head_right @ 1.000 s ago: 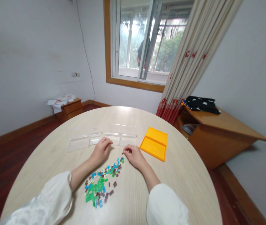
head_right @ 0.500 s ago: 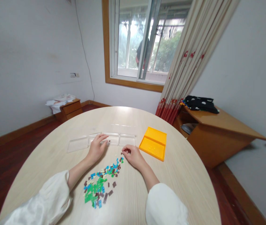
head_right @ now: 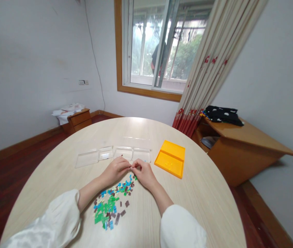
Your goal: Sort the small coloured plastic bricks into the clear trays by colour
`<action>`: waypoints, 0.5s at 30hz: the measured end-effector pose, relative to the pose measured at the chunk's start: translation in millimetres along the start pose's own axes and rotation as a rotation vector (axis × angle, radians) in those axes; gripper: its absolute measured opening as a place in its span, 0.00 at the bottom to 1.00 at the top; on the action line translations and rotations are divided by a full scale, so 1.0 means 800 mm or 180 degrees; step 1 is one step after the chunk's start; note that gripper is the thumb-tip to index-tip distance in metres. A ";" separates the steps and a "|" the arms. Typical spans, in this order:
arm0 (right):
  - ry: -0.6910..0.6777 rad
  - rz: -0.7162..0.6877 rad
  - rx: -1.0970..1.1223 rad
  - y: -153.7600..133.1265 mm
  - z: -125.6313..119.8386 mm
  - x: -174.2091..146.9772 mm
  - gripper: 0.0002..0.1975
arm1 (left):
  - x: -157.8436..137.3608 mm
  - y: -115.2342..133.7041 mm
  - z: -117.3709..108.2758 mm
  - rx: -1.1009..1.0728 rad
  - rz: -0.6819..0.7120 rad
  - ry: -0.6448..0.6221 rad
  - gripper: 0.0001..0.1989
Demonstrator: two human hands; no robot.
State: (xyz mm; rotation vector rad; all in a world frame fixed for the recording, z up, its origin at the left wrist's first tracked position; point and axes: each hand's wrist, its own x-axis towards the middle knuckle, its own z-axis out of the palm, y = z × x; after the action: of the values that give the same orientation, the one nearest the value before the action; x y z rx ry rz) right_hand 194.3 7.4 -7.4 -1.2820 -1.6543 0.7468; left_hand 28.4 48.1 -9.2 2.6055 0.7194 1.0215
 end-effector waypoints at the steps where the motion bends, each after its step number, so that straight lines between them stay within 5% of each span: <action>1: 0.0012 0.0005 -0.0024 0.000 0.000 0.000 0.06 | 0.000 0.000 0.000 0.0005 -0.0022 -0.0012 0.08; 4: 0.0128 0.0014 -0.0212 0.002 -0.004 0.000 0.05 | 0.000 -0.002 -0.001 0.0023 -0.0237 0.0103 0.07; 11: 0.0027 -0.0259 -0.0915 0.014 -0.015 0.002 0.04 | -0.002 -0.029 -0.003 0.0105 -0.1482 0.0990 0.05; 15: -0.0123 -0.0483 -0.0899 0.017 -0.017 0.003 0.07 | -0.001 -0.038 -0.003 0.0020 -0.1653 0.1143 0.10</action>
State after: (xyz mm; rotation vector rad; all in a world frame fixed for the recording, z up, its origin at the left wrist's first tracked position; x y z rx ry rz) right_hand 212.5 13.0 -12.7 -1.3220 -1.9156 0.4606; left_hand 15.3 73.3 -19.7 2.0704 1.3880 1.3079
